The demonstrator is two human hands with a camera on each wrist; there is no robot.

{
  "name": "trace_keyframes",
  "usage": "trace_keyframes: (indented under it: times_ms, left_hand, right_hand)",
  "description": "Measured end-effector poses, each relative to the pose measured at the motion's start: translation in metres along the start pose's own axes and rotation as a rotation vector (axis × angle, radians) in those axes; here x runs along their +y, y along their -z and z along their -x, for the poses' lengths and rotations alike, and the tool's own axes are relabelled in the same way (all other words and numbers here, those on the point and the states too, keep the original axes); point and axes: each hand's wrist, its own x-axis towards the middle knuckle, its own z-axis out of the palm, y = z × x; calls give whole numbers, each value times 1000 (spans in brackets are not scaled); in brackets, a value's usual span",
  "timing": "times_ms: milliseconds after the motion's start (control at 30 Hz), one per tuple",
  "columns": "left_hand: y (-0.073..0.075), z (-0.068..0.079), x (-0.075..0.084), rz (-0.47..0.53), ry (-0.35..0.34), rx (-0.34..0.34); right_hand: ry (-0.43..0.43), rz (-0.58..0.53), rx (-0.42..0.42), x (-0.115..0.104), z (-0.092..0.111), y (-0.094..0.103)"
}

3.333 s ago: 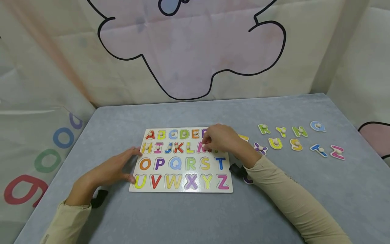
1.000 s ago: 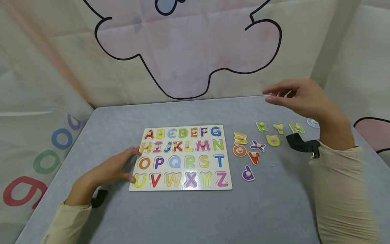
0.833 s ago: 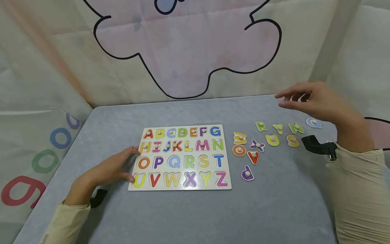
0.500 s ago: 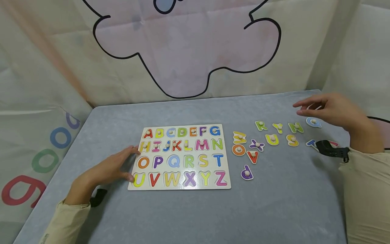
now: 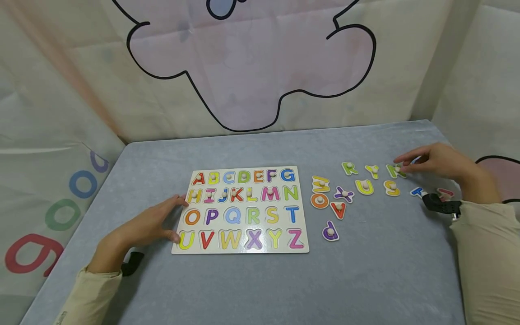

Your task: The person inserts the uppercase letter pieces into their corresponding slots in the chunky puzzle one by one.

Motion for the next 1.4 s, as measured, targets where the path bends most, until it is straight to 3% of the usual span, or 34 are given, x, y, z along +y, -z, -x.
trace_keyframes:
  times_ms: [233, 567, 800, 1067, 1400]
  left_hand:
    - [-1, 1, -4, -20, -35, 18]
    - [1, -2, -1, -1, 15, -6]
    - [0, -1, -3, 6, 16, -4]
    - [1, -1, 1, 4, 39, -19]
    - [2, -1, 0, 10, 50, -23]
  right_hand:
    - [-35, 13, -23, 4, -4, -7]
    - [-61, 46, -16, 6, -6, -9]
    - [-34, 38, -20, -3, -6, -7]
    - [31, 48, 33, -20, -4, -4]
    - [38, 44, 21, -32, -9, -8]
